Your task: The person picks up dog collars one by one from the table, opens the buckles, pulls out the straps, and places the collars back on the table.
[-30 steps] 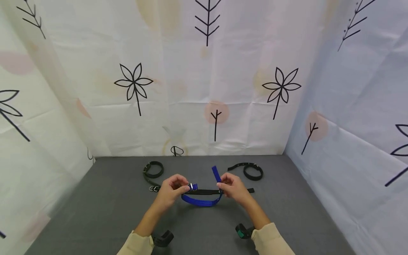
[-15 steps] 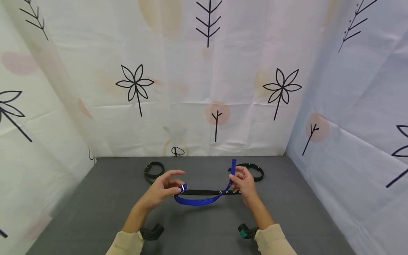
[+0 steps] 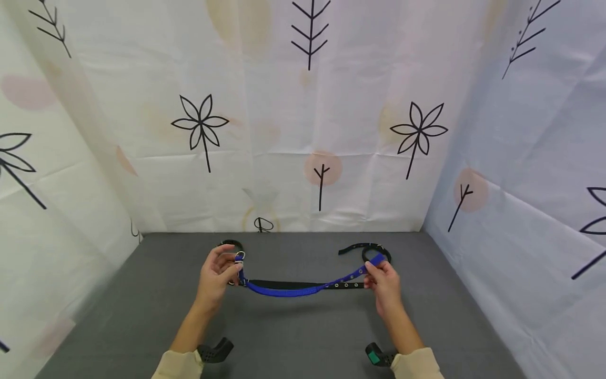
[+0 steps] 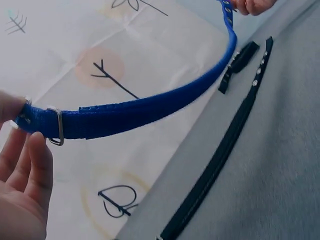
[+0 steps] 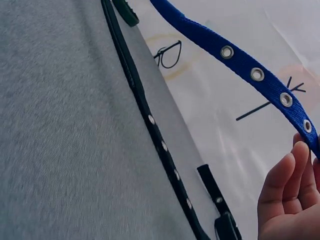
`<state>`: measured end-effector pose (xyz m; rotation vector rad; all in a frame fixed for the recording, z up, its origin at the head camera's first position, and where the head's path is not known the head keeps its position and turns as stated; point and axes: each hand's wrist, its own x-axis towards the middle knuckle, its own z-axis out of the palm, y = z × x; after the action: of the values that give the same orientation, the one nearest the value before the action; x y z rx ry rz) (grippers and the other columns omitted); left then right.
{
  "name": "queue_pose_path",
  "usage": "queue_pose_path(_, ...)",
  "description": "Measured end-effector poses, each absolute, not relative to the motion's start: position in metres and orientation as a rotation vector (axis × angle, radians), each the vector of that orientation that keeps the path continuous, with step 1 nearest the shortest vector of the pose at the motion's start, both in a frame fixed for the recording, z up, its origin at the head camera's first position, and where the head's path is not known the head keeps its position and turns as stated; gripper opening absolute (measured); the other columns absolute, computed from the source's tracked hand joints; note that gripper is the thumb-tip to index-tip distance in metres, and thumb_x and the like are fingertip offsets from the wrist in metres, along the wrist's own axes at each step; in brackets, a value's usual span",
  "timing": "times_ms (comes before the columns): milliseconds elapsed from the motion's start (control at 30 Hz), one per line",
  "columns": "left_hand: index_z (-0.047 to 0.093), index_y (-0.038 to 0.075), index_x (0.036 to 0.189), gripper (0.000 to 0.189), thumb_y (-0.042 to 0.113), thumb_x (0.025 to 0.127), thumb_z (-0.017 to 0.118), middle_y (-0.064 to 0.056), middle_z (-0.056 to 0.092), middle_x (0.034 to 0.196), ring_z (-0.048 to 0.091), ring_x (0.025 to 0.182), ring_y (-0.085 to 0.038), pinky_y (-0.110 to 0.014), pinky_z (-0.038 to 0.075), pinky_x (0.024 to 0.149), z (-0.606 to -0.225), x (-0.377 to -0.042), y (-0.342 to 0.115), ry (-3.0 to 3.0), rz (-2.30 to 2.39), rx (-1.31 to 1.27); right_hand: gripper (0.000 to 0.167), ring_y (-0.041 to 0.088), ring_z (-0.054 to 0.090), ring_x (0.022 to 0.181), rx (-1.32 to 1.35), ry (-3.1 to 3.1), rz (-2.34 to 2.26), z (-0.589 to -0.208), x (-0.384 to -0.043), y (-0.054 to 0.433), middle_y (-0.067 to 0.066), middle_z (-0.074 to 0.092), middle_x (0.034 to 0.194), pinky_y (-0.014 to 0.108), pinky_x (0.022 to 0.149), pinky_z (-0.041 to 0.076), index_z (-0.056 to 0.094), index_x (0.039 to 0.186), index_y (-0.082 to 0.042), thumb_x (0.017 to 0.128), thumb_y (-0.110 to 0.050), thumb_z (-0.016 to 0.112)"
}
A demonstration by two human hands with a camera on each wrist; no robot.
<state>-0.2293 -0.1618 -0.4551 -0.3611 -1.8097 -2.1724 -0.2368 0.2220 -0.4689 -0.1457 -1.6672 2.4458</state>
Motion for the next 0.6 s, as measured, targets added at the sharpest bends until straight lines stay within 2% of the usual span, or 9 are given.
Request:
queue_pose_path(100,0.045,-0.005,0.131,0.048,-0.012,0.087,0.064,-0.019,0.053,0.101,0.059,0.069,-0.013,-0.025,0.05,0.052,-0.461,-0.229,-0.167,-1.775,-2.15,-0.286,0.016,0.01,0.056,0.056,-0.209,-1.728,2.404,-0.47,-0.233,0.229,0.0,0.063,0.067,0.023,0.052,0.048,0.058,0.08,-0.011,0.096,-0.007,0.063)
queue_pose_path(233,0.042,-0.003,0.132,0.052,-0.015,0.086,0.063,-0.016,0.05,0.096,0.063,0.07,-0.014,-0.027,0.053,0.053,-0.469,-0.228,-0.176,-1.787,-2.107,-0.186,0.015,0.011,0.058,0.062,-0.301,-1.906,2.303,-0.47,-0.23,0.24,0.0,0.066,0.07,0.024,0.056,0.05,0.062,0.079,-0.011,0.094,-0.013,0.067)
queue_pose_path(400,0.049,-0.001,0.122,0.043,-0.015,0.084,0.065,-0.013,0.047,0.087,0.062,0.066,-0.014,-0.03,0.056,0.058,-0.481,-0.229,-0.189,-1.923,-2.082,-0.044,0.017,0.011,0.06,0.069,-0.355,-2.163,2.129,-0.47,-0.226,0.253,-0.004,0.066,0.071,0.025,0.062,0.049,0.062,0.079,-0.011,0.093,-0.018,0.068)
queue_pose_path(600,0.051,-0.001,0.124,0.045,-0.006,0.084,0.07,-0.011,0.055,0.076,0.059,0.06,-0.018,-0.031,0.054,0.059,-0.493,-0.233,-0.205,-2.229,-1.997,0.069,0.018,0.013,0.054,0.066,-0.348,-2.411,1.875,-0.478,-0.227,0.261,0.0,0.063,0.073,0.026,0.057,0.045,0.063,0.081,-0.005,0.091,-0.018,0.071)
